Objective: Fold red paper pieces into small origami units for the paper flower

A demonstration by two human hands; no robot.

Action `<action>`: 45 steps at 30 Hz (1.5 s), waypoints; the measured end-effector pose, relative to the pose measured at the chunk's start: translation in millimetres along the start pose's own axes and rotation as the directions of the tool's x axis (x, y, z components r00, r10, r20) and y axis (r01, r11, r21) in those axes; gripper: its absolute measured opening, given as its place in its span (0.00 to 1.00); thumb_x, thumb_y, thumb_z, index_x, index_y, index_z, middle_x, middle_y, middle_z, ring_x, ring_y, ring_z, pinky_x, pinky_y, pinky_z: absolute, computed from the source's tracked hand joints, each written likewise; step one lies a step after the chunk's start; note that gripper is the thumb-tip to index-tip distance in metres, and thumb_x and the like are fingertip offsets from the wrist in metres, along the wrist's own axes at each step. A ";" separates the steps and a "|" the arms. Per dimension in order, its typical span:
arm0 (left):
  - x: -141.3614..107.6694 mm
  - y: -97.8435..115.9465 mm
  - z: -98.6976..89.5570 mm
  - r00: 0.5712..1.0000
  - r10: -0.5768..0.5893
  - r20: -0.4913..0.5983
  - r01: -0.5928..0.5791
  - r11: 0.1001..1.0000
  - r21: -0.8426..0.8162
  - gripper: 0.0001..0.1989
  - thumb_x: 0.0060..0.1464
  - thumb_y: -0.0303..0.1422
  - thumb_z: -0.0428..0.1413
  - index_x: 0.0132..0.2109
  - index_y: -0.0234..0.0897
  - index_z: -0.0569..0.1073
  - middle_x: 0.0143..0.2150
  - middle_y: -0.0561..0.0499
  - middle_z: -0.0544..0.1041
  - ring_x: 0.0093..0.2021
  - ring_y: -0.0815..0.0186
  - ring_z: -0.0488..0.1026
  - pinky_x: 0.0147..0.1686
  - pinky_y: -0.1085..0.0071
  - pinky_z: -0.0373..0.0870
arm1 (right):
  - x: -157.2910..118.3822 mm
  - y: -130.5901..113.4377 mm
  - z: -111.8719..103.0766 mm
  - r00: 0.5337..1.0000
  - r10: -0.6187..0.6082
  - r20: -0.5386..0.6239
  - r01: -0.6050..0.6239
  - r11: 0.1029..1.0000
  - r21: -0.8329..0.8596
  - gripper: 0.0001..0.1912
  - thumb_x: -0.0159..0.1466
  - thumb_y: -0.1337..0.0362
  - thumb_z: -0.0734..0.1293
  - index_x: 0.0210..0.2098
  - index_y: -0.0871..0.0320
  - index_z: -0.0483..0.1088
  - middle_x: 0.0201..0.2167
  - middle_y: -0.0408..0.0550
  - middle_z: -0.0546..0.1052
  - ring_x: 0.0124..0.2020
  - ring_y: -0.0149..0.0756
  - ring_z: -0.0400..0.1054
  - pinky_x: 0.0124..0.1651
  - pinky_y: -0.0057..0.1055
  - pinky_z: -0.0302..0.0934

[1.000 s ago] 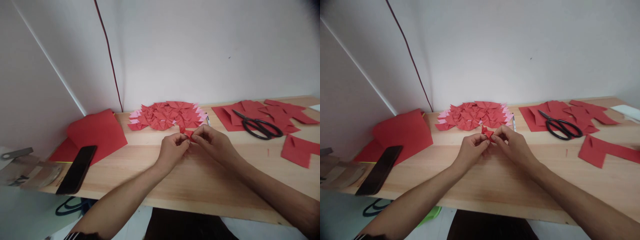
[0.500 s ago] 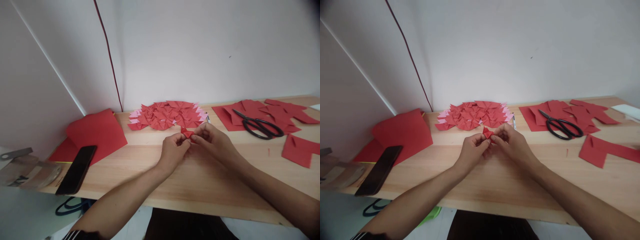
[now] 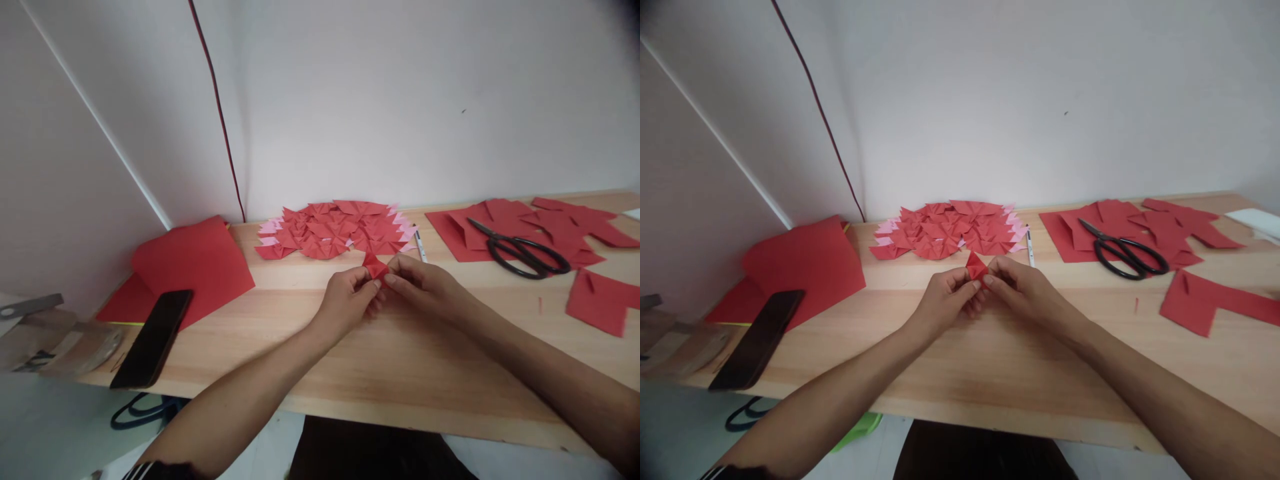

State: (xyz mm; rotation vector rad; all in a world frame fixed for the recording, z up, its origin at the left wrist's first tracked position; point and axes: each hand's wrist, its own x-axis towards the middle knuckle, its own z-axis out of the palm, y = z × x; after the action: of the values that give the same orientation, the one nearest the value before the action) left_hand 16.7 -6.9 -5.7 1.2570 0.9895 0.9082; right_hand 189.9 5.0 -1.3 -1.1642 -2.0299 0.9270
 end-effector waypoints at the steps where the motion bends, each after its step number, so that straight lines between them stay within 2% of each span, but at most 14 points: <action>1: -0.4 0.8 -0.1 1.000 -0.004 0.012 0.004 1.000 -0.002 0.05 0.53 0.29 0.51 0.33 0.32 0.69 0.24 0.54 0.71 0.19 0.75 0.67 0.21 0.78 0.64 | 0.0 -0.8 -0.5 1.000 -0.003 0.012 0.003 1.000 0.000 0.12 0.66 0.56 0.58 0.30 0.55 0.63 0.28 0.42 0.70 0.30 0.33 0.63 0.34 0.30 0.57; 5: -1.1 1.9 1.8 0.999 -0.035 0.027 0.036 0.998 -0.044 0.04 0.52 0.29 0.51 0.34 0.32 0.68 0.24 0.54 0.70 0.19 0.73 0.68 0.19 0.77 0.64 | -1.3 -5.5 0.1 1.000 0.014 -0.004 -0.015 0.998 -0.053 0.12 0.66 0.57 0.57 0.30 0.55 0.62 0.26 0.42 0.69 0.28 0.33 0.62 0.32 0.30 0.55; 10: -1.3 0.7 3.6 1.000 0.010 0.025 -0.008 0.998 -0.059 0.07 0.52 0.33 0.54 0.33 0.33 0.67 0.23 0.55 0.68 0.19 0.74 0.66 0.19 0.76 0.64 | -3.4 -8.8 1.5 1.000 0.002 -0.011 -0.003 0.998 -0.068 0.12 0.67 0.57 0.56 0.30 0.55 0.61 0.26 0.41 0.68 0.28 0.33 0.62 0.33 0.31 0.55; 17: -1.8 1.8 -2.0 0.999 -0.016 -0.036 0.019 0.995 0.093 0.06 0.49 0.31 0.52 0.26 0.34 0.67 0.19 0.56 0.65 0.17 0.75 0.62 0.19 0.77 0.58 | -2.4 -7.2 2.6 0.995 0.070 0.067 -0.071 0.997 0.025 0.12 0.64 0.56 0.58 0.29 0.55 0.65 0.25 0.41 0.67 0.27 0.32 0.61 0.29 0.29 0.54; 24: -2.6 1.5 -4.8 1.000 0.024 0.004 -0.024 0.955 0.294 0.09 0.49 0.32 0.52 0.23 0.34 0.66 0.17 0.57 0.63 0.18 0.74 0.59 0.20 0.76 0.53 | -1.2 -0.3 5.3 0.983 0.180 0.048 -0.184 0.978 0.103 0.09 0.58 0.59 0.63 0.25 0.56 0.65 0.20 0.38 0.63 0.22 0.29 0.57 0.25 0.27 0.50; 29: -2.3 0.9 -5.3 1.000 -0.006 0.014 0.002 0.964 0.265 0.09 0.49 0.32 0.52 0.23 0.35 0.66 0.17 0.56 0.64 0.18 0.73 0.61 0.20 0.76 0.54 | -0.7 -3.0 3.0 0.972 0.223 0.072 -0.231 0.963 0.137 0.09 0.58 0.59 0.63 0.24 0.56 0.64 0.18 0.38 0.64 0.21 0.28 0.57 0.24 0.27 0.50; 33: -1.8 -0.2 -5.9 0.999 -0.032 0.018 0.028 0.975 0.220 0.10 0.50 0.34 0.52 0.24 0.35 0.65 0.18 0.56 0.66 0.18 0.73 0.63 0.20 0.77 0.57 | 0.5 -4.9 1.0 0.977 0.202 0.072 -0.211 0.966 0.150 0.10 0.59 0.58 0.61 0.24 0.56 0.64 0.18 0.39 0.66 0.21 0.29 0.59 0.24 0.28 0.52; 39: -1.6 -2.2 -5.8 0.997 0.053 -0.054 -0.035 0.957 0.288 0.12 0.52 0.35 0.52 0.24 0.37 0.61 0.17 0.57 0.65 0.18 0.73 0.61 0.21 0.76 0.56 | 0.3 0.4 2.7 0.989 0.135 0.064 -0.137 0.990 0.016 0.11 0.61 0.56 0.60 0.27 0.56 0.65 0.20 0.39 0.65 0.22 0.29 0.58 0.25 0.27 0.51; 45: -3.0 0.7 -2.5 0.993 0.102 -0.050 -0.076 0.921 0.381 0.11 0.53 0.33 0.51 0.24 0.36 0.62 0.17 0.57 0.63 0.20 0.73 0.60 0.22 0.75 0.54 | -1.6 -1.6 3.6 0.989 0.134 0.066 -0.127 0.987 -0.100 0.09 0.60 0.60 0.59 0.25 0.55 0.61 0.20 0.38 0.64 0.23 0.29 0.57 0.26 0.27 0.50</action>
State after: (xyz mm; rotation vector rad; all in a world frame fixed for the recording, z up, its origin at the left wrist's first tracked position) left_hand 13.4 -8.8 -4.9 1.6156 1.2111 0.8591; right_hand 187.0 2.0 -2.3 -1.3462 -2.0961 0.9571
